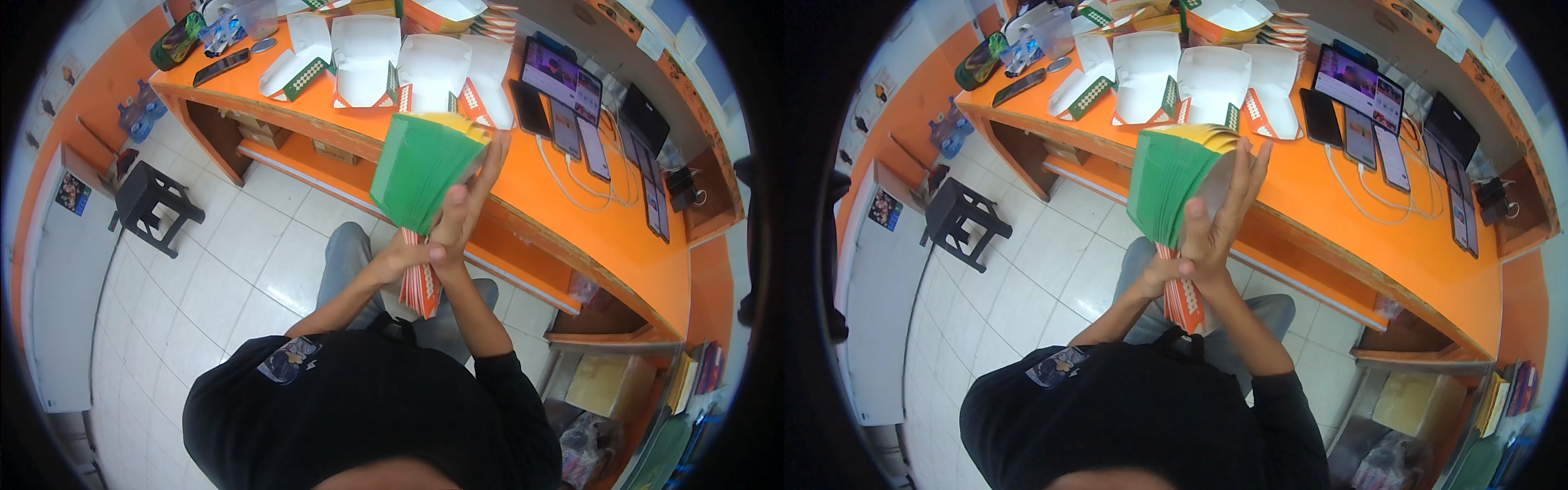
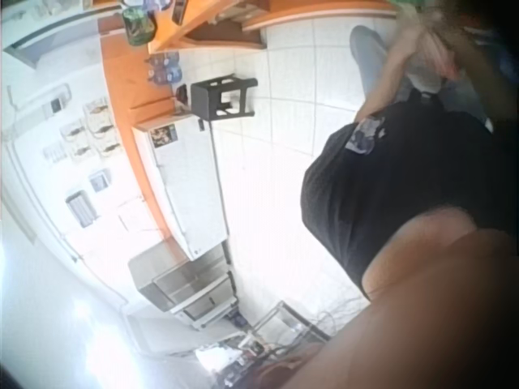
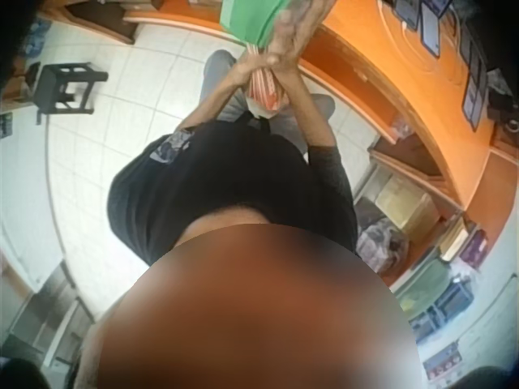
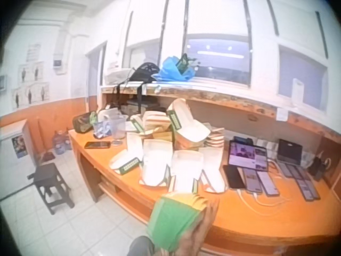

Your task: The person assembles flat-folded paper food containers by hand. They unfold the containers, fold the side flaps, and secure the structure, then stack the finished units on the counter.

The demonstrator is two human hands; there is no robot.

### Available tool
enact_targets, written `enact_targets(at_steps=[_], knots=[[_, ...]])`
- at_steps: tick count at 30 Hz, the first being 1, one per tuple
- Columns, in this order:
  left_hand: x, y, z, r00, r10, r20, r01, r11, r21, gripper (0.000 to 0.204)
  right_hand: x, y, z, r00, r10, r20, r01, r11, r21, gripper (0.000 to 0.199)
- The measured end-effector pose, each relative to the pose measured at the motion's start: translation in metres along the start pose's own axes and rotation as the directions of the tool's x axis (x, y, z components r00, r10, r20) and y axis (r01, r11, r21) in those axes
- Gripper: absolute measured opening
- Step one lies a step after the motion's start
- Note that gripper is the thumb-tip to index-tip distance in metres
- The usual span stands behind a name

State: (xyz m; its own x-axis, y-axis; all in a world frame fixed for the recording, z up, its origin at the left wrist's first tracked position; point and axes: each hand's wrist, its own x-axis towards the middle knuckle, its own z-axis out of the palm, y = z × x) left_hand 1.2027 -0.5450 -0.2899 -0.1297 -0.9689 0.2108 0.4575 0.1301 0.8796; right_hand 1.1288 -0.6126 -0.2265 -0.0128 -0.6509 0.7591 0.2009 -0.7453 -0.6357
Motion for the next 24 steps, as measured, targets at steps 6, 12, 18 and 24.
enact_targets(at_steps=[6, 12, 18, 24], knots=[[0.01, 0.006, -0.013, 0.978, 0.13, -0.165, -0.21, 0.636, -0.743, 0.077, 0.019, -0.036, -0.011, 0.95, 0.31, 0.031, -0.296, 0.866, 0.404, 0.059], [0.001, 0.037, -0.004, 0.972, 0.233, -0.007, -0.122, 0.484, -0.867, 0.096, 0.018, -0.033, -0.043, 0.858, 0.425, 0.287, -0.47, 0.876, 0.109, 0.059], [-0.007, 0.019, -0.012, 0.991, 0.118, 0.065, 0.007, 0.436, -0.9, 0.092, 0.022, -0.029, -0.034, 0.821, 0.34, 0.459, -0.304, 0.94, -0.152, 0.088], [-0.01, 0.009, -0.008, 0.927, 0.167, 0.337, 0.253, 0.386, -0.887, 0.094, 0.033, -0.025, -0.006, 0.873, 0.112, 0.474, -0.192, 0.974, 0.123, 0.108]])
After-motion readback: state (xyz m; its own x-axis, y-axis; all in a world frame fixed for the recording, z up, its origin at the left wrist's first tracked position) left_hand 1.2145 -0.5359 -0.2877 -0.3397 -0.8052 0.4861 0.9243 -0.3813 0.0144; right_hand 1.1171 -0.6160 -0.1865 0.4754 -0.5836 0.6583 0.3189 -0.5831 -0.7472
